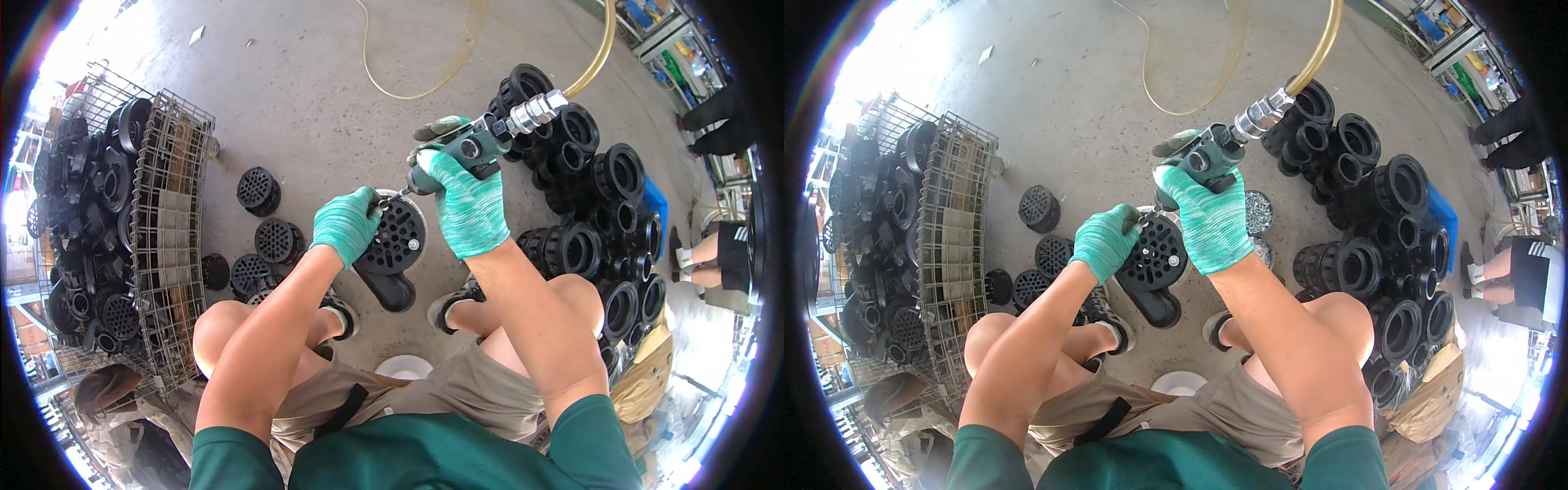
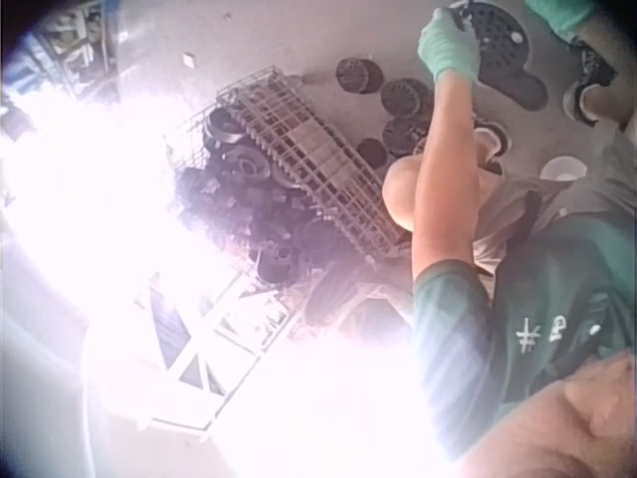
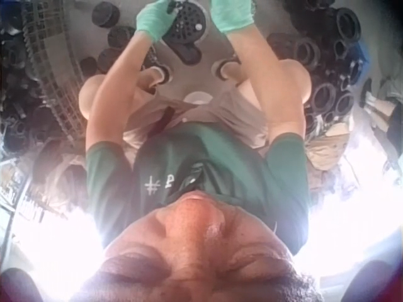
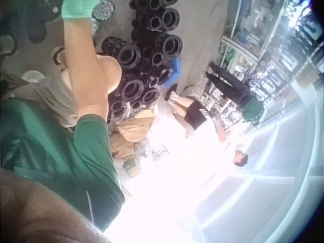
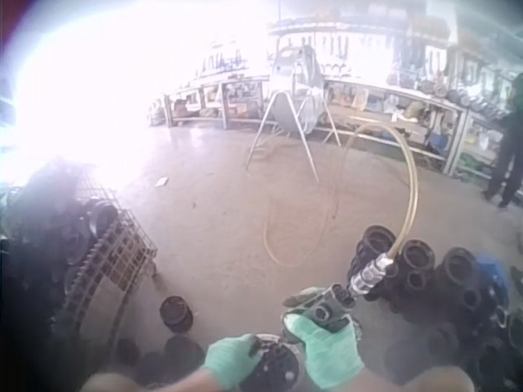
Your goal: The person picks up a black plastic component and a circular base from the floor, fits them together, and uses a pneumatic screwdriver to secure them with screws from a tray.
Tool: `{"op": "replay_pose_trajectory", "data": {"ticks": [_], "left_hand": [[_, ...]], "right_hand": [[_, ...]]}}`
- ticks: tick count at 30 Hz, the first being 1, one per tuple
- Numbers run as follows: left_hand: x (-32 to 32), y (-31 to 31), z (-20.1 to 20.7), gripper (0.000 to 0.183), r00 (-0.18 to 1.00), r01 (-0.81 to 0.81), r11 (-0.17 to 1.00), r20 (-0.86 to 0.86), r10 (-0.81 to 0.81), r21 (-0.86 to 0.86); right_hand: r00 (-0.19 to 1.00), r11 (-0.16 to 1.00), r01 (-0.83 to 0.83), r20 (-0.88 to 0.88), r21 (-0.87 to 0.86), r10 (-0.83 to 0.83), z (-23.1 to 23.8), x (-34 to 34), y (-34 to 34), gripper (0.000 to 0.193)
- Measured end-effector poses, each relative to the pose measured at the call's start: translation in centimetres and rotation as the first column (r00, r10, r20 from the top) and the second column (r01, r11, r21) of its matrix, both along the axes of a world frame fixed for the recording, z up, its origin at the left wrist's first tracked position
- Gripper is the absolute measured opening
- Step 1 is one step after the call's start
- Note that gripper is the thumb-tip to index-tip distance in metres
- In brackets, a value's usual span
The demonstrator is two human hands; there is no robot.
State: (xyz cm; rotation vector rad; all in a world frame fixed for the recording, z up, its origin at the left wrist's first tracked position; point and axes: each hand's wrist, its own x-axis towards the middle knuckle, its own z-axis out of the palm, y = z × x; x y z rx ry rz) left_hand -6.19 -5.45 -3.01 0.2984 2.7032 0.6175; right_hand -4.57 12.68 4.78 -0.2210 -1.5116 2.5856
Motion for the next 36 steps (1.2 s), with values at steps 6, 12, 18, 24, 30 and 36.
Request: {"op": "replay_pose_trajectory", "data": {"ticks": [6, 12, 18, 24, 30, 36], "left_hand": [[-0.7, 0.7, 0.2, 0.023, 1.000, 0.015, 0.993, 0.026, -0.012, -0.114], [-0.9, 1.2, 1.4, 0.025, 0.996, 0.045, 0.982, 0.079, -0.031, -0.184], [-0.6, 0.8, 1.7, 0.031, 0.992, 0.056, 0.977, 0.120, -0.031, -0.206], [-0.2, 0.0, 1.0, 0.036, 0.990, 0.031, 0.993, 0.143, -0.014, -0.115], [0.0, -0.5, 0.6, 0.036, 0.989, 0.012, 0.996, 0.145, 0.001, -0.086], [0.6, -1.3, 0.5, 0.035, 0.991, 0.026, 0.999, 0.135, -0.023, -0.023]], "right_hand": [[1.000, 0.999, -0.030, 0.010, 0.027, 0.029, -0.5, -0.6, 0.0, 0.035], [0.998, 0.997, -0.061, -0.025, 0.039, 0.062, -0.9, -0.9, -0.1, 0.036], [0.995, 0.996, -0.083, -0.047, 0.044, 0.085, -1.1, -0.9, -0.4, 0.036], [0.989, 0.988, -0.126, -0.070, 0.090, 0.132, -0.4, -0.5, -0.7, 0.037], [0.993, 0.981, -0.088, -0.058, 0.171, 0.099, -0.2, -0.3, -1.2, 0.034], [0.984, 0.979, 0.176, 0.014, -0.107, -0.176, -1.9, -1.3, -0.2, 0.030]]}}
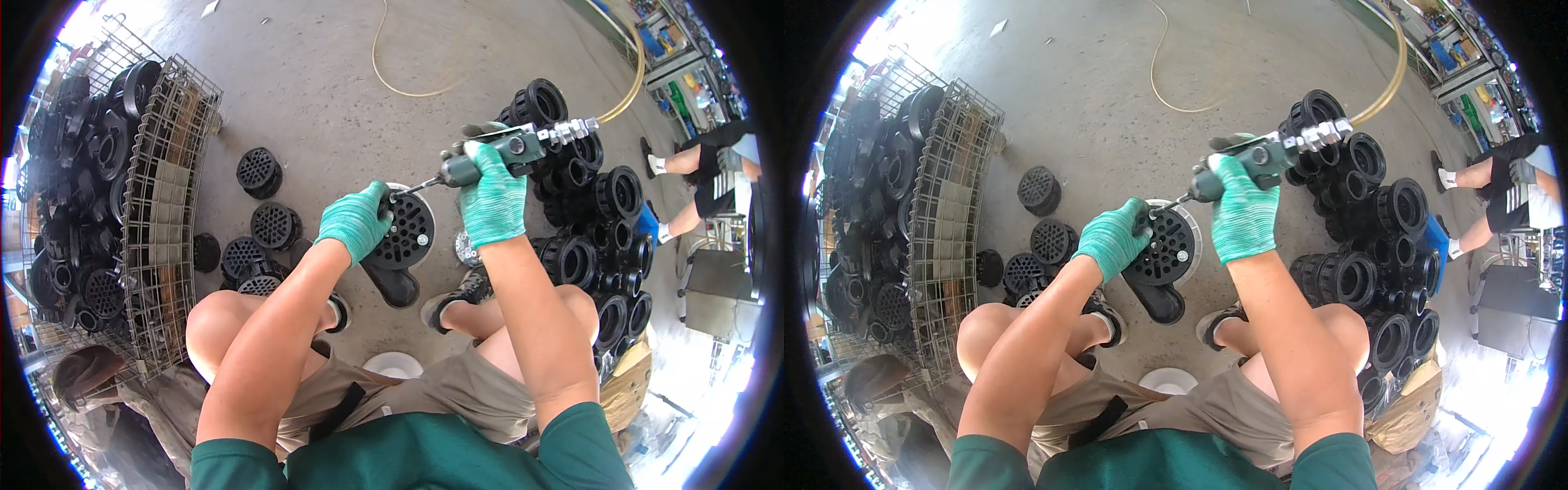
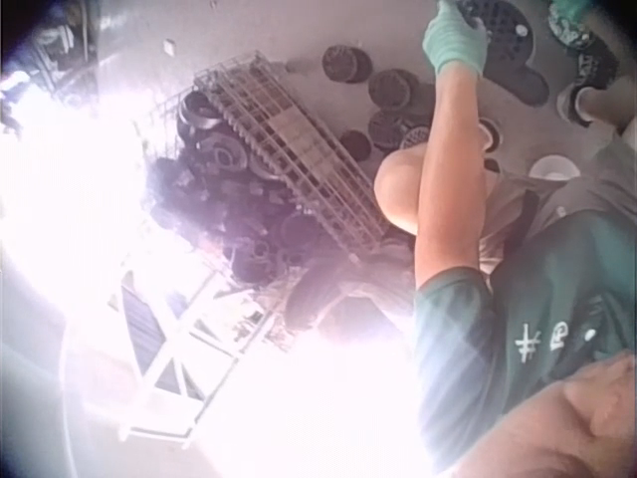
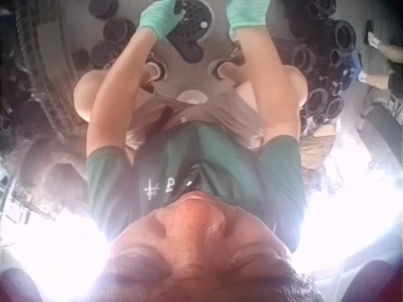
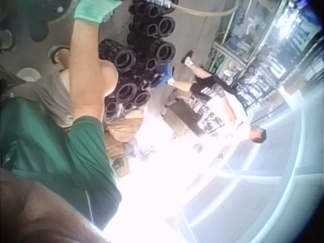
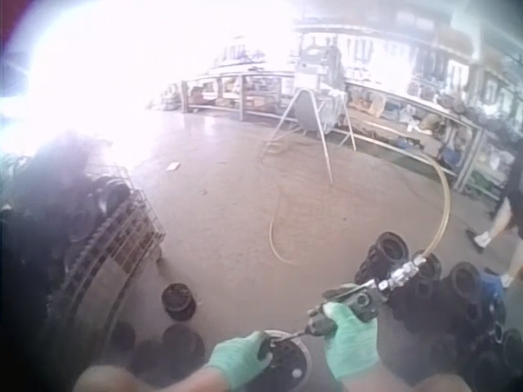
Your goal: The person picks up a black plastic component and a circular base from the floor, fits them together, and uses a pneumatic screwdriver to secure them with screws from a tray.
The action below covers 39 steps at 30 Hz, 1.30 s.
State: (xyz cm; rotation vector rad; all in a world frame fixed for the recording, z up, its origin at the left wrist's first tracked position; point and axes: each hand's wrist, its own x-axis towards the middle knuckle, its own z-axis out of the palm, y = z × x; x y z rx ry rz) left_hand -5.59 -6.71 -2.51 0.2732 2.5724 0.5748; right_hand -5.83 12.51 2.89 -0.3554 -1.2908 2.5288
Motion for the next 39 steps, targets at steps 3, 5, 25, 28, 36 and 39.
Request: {"op": "replay_pose_trajectory", "data": {"ticks": [3, 5, 25, 28, 36, 39], "left_hand": [[0.4, -0.1, 0.1, 0.030, 0.999, -0.009, 0.999, -0.030, 0.010, 0.035], [0.5, -0.2, 0.2, 0.027, 0.998, -0.028, 0.998, -0.051, 0.031, 0.060], [0.3, -0.7, -2.2, 0.034, 0.999, -0.038, 0.999, -0.033, 0.039, 0.029], [0.4, -0.2, -0.5, 0.036, 0.999, -0.042, 0.999, -0.016, 0.042, 0.003], [0.7, -0.3, -0.6, 0.033, 0.995, -0.093, 0.992, -0.029, 0.095, 0.082], [0.8, -0.4, -0.8, 0.033, 0.997, -0.072, 0.995, -0.029, 0.074, 0.066]], "right_hand": [[0.993, 0.995, 0.070, 0.104, -0.068, -0.063, -1.1, -0.1, 1.0, 0.032], [0.990, 0.992, 0.082, 0.122, -0.092, -0.070, -1.7, -0.3, 1.4, 0.033], [0.880, 0.713, -0.399, 0.022, 0.577, 0.474, 2.7, 0.7, -5.8, 0.030], [0.884, 0.715, -0.406, 0.047, 0.569, 0.465, 2.8, 0.4, -5.5, 0.025], [0.875, 0.680, -0.400, 0.033, 0.615, 0.484, 2.4, -0.4, -5.3, 0.020], [0.873, 0.682, -0.420, 0.063, 0.598, 0.483, 2.5, -0.1, -5.4, 0.021]]}}
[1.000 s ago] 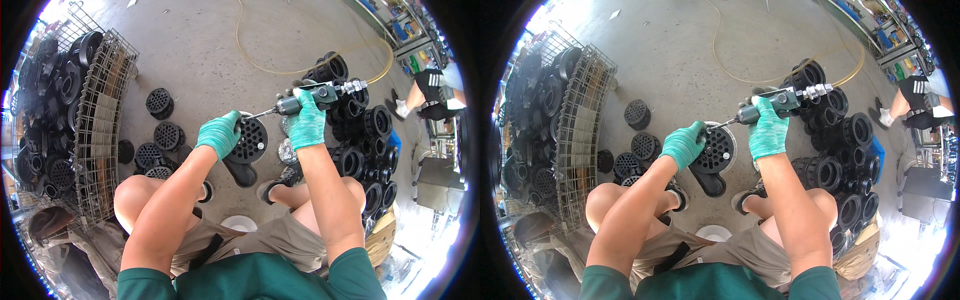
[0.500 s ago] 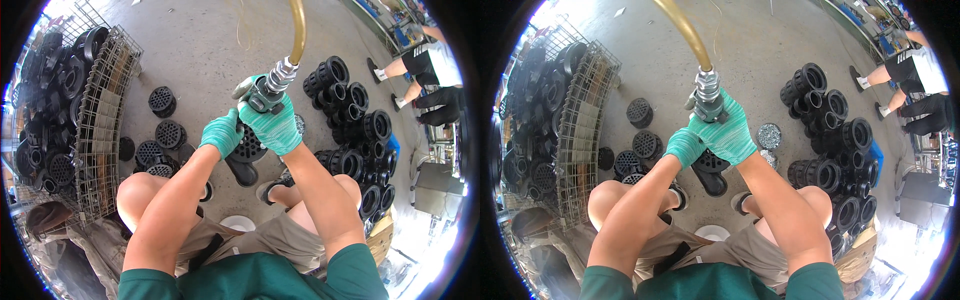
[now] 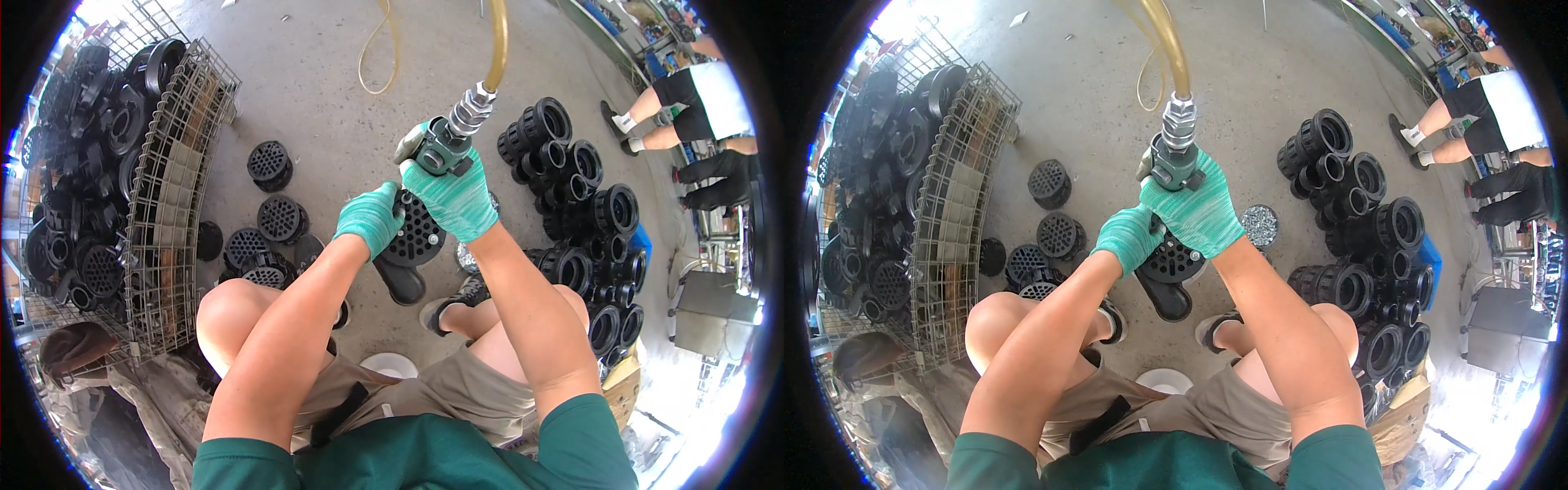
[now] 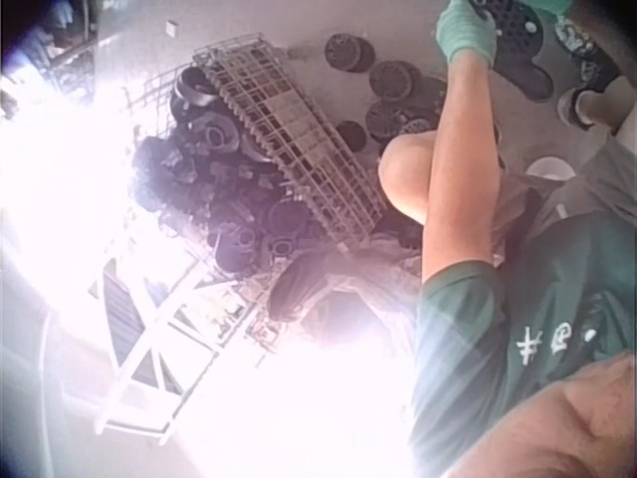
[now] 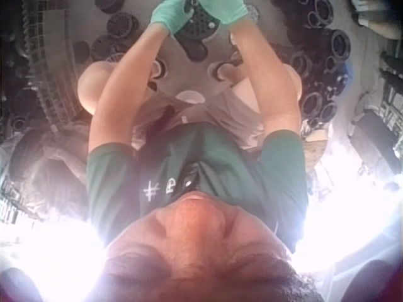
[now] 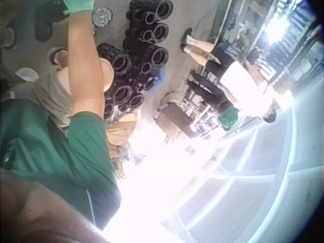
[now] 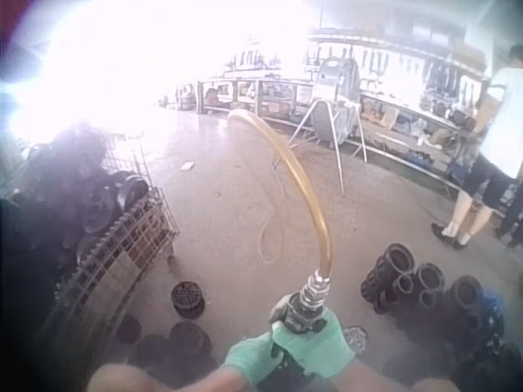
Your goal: The person picks up a black plastic component and a circular base from the floor, fits them together, and uses a pneumatic screwdriver to secure them with screws from a tray.
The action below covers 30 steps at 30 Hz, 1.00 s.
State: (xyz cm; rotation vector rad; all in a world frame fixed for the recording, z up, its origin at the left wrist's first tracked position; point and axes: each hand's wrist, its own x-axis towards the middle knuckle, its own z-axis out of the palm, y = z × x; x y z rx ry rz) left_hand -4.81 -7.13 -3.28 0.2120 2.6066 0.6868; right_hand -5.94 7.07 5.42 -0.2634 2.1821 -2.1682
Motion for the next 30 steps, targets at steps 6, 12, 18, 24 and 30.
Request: {"op": "replay_pose_trajectory", "data": {"ticks": [6, 12, 18, 24, 30], "left_hand": [[-0.2, 0.1, 0.2, 0.034, 1.000, 0.016, 1.000, 0.019, -0.016, -0.008], [0.1, -0.3, -0.9, 0.031, 0.997, -0.011, 0.996, -0.075, 0.018, 0.089], [0.0, -0.3, 2.8, 0.028, 0.782, -0.594, 0.582, 0.570, 0.254, 0.555], [0.9, -0.4, 7.0, 0.030, 0.639, -0.769, -0.165, 0.752, -0.161, 0.618], [1.9, 2.7, 9.8, 0.038, 0.636, -0.770, -0.153, 0.763, -0.115, 0.619]], "right_hand": [[1.000, 0.999, -0.007, -0.017, 0.040, 0.007, -0.4, -0.1, 0.2, 0.022], [1.000, 0.998, 0.012, 0.017, -0.058, -0.011, 0.0, -0.3, 0.4, 0.024], [0.981, 0.966, 0.188, 0.073, -0.176, -0.178, 4.7, 0.6, 3.2, 0.025], [0.938, 0.991, 0.111, 0.321, 0.076, -0.130, 5.4, 3.4, 5.8, 0.023], [0.979, 0.957, 0.022, 0.187, 0.291, -0.079, 3.3, 5.9, 5.3, 0.036]]}}
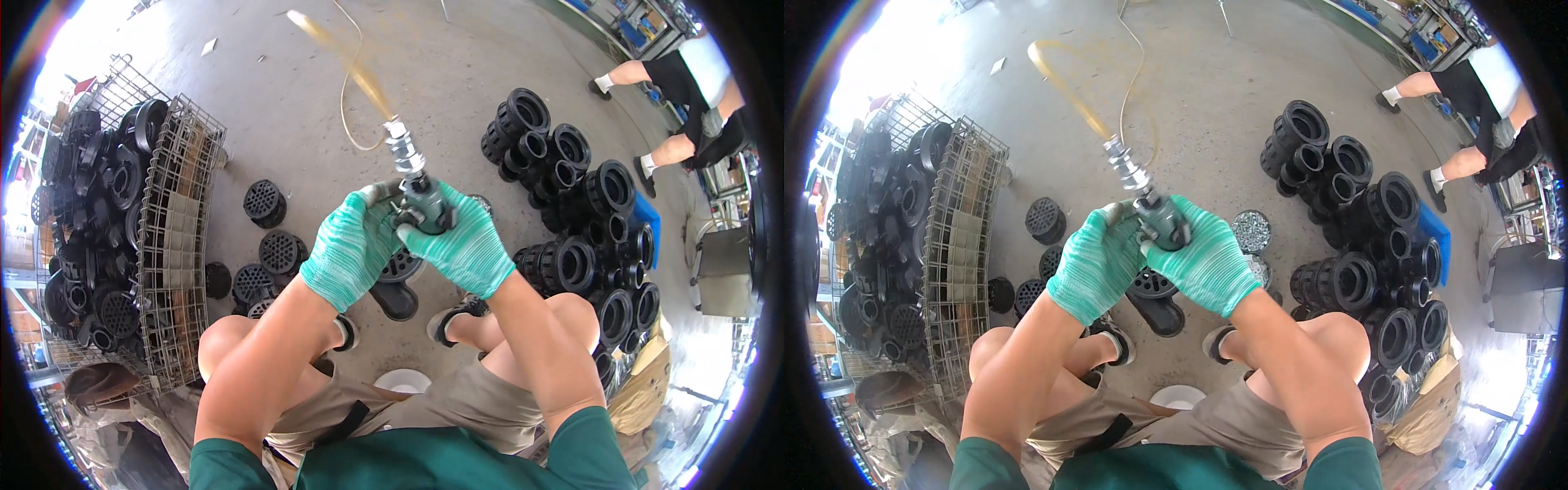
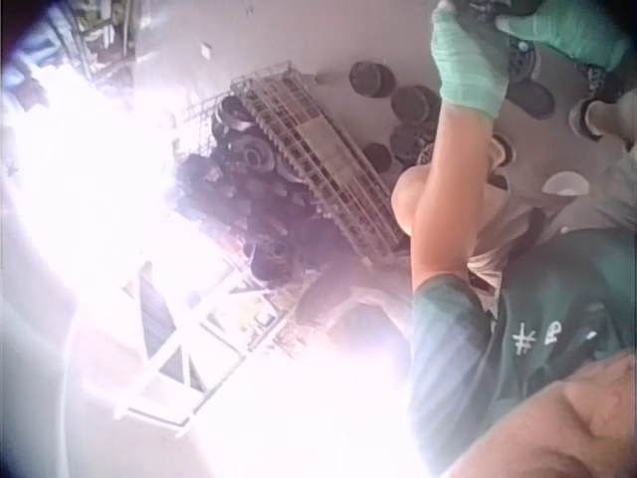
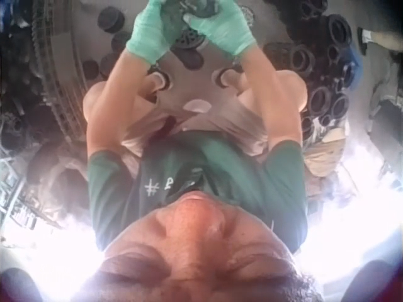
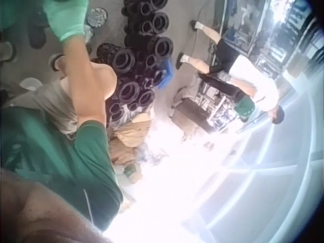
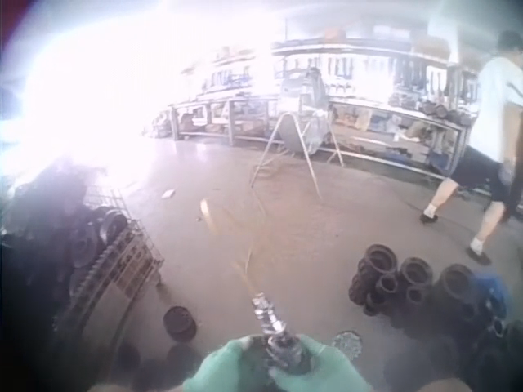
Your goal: The person picks up a black plastic component and a circular base from the floor, fits them together, and uses a pneumatic screwdriver to secure them with screws from a tray.
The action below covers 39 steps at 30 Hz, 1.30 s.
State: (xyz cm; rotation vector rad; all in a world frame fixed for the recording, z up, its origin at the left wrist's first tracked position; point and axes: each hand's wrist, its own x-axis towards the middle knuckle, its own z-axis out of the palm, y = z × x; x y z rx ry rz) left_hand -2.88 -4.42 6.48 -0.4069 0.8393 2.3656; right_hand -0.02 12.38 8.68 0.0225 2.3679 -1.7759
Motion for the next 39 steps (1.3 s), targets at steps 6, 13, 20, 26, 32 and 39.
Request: {"op": "replay_pose_trajectory", "data": {"ticks": [6, 13, 20, 26, 32, 39], "left_hand": [[0.8, 0.5, -0.9, 0.036, 0.991, 0.023, 0.999, -0.130, -0.018, 0.035], [1.7, 0.9, -2.0, 0.031, 0.986, -0.027, 0.992, -0.168, 0.006, -0.123], [1.8, 1.5, -0.8, 0.028, 0.973, -0.040, 0.948, -0.227, -0.035, -0.316], [2.2, 0.9, 0.0, 0.039, 0.926, 0.015, 0.914, -0.340, -0.166, -0.405], [2.1, 0.7, 0.4, 0.046, 0.907, 0.046, 0.932, -0.376, -0.189, -0.358], [2.4, 0.9, 1.1, 0.036, 0.869, -0.073, 0.847, -0.451, -0.205, -0.526]], "right_hand": [[0.990, 0.986, 0.016, -0.137, 0.168, 0.008, -0.5, 0.7, 0.0, 0.040], [0.991, 0.974, 0.055, -0.130, 0.221, -0.027, -0.9, 0.7, 0.1, 0.036], [0.991, 0.991, 0.131, -0.033, 0.007, -0.131, -0.7, 0.2, 1.4, 0.029], [0.985, 0.983, 0.171, 0.028, -0.070, -0.170, 0.2, -0.2, 2.5, 0.027], [0.986, 0.976, 0.158, -0.027, -0.148, -0.163, 0.4, 0.3, 2.4, 0.030], [0.990, 0.976, 0.138, 0.014, -0.166, -0.138, 1.1, 0.6, 2.2, 0.029]]}}
